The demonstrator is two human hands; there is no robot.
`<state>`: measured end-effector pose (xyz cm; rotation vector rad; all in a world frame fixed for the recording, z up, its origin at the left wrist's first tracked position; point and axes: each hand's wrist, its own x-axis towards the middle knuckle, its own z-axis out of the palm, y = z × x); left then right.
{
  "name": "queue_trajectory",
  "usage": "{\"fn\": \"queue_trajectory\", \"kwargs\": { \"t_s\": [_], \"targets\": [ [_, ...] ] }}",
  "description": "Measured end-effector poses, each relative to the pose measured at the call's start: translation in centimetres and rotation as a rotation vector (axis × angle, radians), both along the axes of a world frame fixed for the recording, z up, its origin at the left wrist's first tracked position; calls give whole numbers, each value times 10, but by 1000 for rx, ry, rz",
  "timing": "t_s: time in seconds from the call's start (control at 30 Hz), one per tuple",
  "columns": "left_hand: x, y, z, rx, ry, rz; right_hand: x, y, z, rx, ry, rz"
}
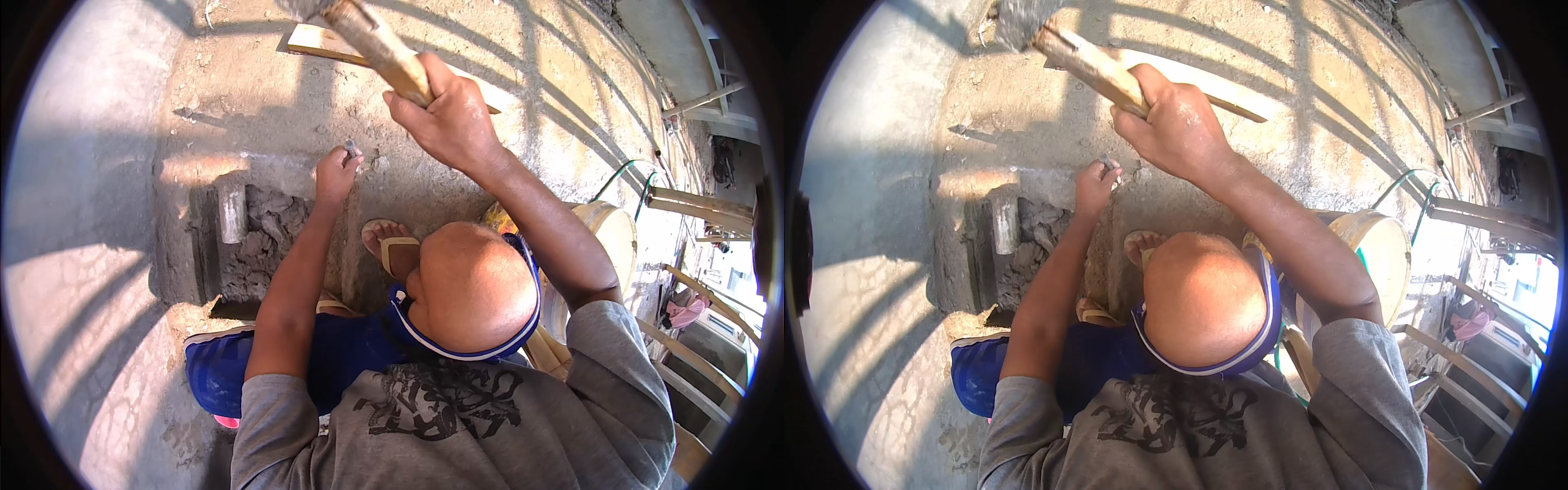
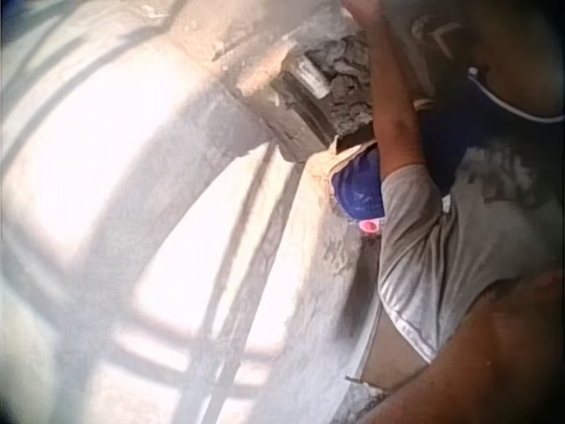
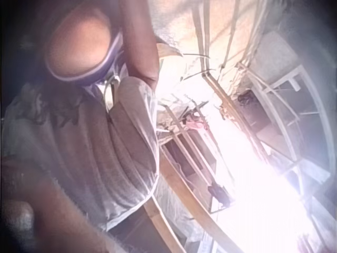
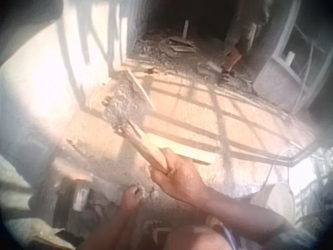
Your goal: The person uses a hatchet to chip away at the edges of a hole in a concrete floor and then uses a trowel to scrape and move debris within the hole.
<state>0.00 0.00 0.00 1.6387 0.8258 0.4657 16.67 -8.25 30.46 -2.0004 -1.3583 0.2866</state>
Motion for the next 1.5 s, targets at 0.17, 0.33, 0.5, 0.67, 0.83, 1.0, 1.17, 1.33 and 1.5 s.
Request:
{"fn": "queue_trajectory", "kwargs": {
  "t_s": [0.17,0.33,0.5,0.67,0.83,1.0,1.17,1.33,1.5],
  "targets": [
    [16,-18,13,-33,-9,-15,8,-51,-82,64,142,-39],
    [15,10,6,70,-33,18,20,-46,-96,-646,-1,109],
    [2,1,-3,49,-54,54,1,-6,10,4,136,-101],
    [21,-14,12,-39,-45,19,6,-41,-76,254,67,-36],
    [10,4,3,33,-34,33,-2,-50,-99,-722,55,120],
    [4,-3,3,65,55,2,-8,-7,-5,-100,111,2],
    [9,0,15,36,7,12,-8,-35,-73,142,101,-56],
    [13,-2,25,165,89,-82,2,-58,-101,-605,46,80],
    [4,-7,15,47,106,-22,2,-6,-6,-125,100,-51]
  ]
}}
